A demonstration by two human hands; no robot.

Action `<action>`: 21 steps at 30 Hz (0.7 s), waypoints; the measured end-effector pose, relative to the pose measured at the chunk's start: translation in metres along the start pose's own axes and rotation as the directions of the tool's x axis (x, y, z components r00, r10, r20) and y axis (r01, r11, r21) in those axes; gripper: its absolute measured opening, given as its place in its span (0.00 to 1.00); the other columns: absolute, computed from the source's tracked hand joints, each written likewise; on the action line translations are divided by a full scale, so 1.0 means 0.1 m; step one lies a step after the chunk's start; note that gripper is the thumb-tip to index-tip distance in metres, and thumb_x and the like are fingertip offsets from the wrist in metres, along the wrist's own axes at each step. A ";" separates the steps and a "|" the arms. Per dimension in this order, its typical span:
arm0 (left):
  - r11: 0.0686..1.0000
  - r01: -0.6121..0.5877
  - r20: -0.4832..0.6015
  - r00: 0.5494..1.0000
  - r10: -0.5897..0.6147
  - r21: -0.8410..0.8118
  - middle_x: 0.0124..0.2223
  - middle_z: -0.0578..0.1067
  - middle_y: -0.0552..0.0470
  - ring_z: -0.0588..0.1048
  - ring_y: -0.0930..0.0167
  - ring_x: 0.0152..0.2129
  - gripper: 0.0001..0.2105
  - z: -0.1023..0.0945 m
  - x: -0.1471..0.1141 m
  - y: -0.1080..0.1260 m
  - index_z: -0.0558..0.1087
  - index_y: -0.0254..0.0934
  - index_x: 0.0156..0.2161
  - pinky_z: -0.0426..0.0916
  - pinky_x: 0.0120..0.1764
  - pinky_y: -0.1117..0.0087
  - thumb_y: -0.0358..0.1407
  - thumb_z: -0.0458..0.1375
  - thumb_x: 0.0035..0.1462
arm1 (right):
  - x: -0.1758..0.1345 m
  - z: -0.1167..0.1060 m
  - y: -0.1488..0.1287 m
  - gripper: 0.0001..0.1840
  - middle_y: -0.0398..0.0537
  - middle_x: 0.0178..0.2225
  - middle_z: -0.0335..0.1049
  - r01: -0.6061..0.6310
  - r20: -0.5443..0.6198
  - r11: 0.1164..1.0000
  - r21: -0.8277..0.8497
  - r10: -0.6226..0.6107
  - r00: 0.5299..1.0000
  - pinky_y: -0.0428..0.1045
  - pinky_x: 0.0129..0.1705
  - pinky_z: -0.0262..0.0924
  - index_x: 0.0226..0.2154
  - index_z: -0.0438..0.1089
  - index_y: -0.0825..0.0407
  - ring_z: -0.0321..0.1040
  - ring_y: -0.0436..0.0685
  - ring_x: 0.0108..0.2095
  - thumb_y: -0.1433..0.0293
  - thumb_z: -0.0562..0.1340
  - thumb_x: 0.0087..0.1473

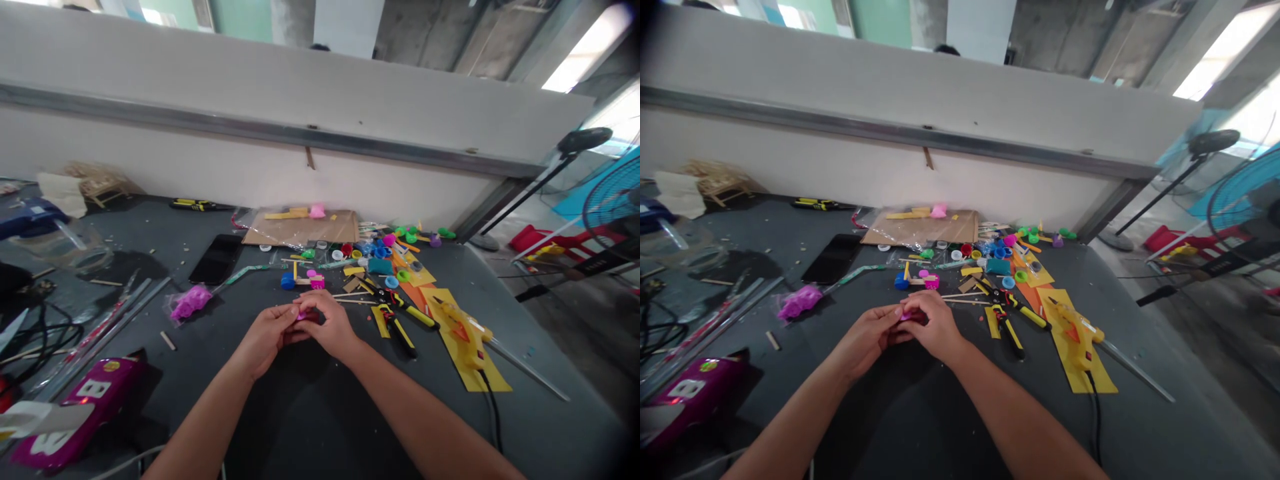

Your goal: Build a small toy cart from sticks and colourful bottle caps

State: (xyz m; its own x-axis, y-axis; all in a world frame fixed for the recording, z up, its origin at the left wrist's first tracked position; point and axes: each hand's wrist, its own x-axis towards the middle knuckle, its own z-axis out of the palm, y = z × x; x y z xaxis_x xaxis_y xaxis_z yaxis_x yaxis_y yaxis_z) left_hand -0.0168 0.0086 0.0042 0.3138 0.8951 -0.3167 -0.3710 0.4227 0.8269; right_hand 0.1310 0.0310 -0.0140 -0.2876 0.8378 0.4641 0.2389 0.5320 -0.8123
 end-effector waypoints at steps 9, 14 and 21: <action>0.989 0.039 -0.062 0.997 -0.049 -0.146 0.27 0.76 0.52 0.73 0.77 0.23 0.07 -0.04 0.05 -0.04 0.75 0.32 0.30 0.71 0.32 0.76 0.32 0.65 0.44 | 0.01 0.01 -0.03 0.12 0.46 0.39 0.74 0.092 0.037 0.994 -0.061 -0.090 0.995 0.54 0.48 0.60 0.38 0.72 0.46 0.68 0.56 0.44 0.63 0.65 0.48; 0.981 0.026 -0.054 0.998 -0.036 -0.190 0.33 0.78 0.46 0.76 0.70 0.32 0.10 0.10 -0.04 0.06 0.75 0.30 0.35 0.70 0.41 0.67 0.37 0.60 0.52 | 0.11 -0.12 -0.10 0.07 0.46 0.36 0.75 0.080 -0.022 0.983 -0.166 -0.085 0.996 0.53 0.48 0.60 0.34 0.73 0.48 0.69 0.55 0.41 0.65 0.61 0.53; 0.874 -0.249 -0.275 0.951 0.140 -0.416 0.49 0.74 0.40 0.70 0.66 0.48 0.20 0.43 -0.02 0.18 0.71 0.31 0.46 0.60 0.53 0.66 0.44 0.47 0.59 | -0.16 0.09 -0.71 0.24 0.52 0.56 0.59 0.091 0.142 0.971 -0.220 -0.060 0.988 0.56 0.59 0.50 0.58 0.55 0.52 0.56 0.57 0.57 0.72 0.48 0.59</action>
State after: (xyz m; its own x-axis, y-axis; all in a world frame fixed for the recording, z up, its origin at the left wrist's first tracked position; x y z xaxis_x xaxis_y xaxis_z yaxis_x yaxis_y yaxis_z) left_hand 0.0133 0.0078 0.0393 0.0059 0.9496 -0.3133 -0.7665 0.2055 0.6084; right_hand 0.1098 -0.0209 0.0328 -0.4305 0.7784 0.4569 0.4098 0.6196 -0.6694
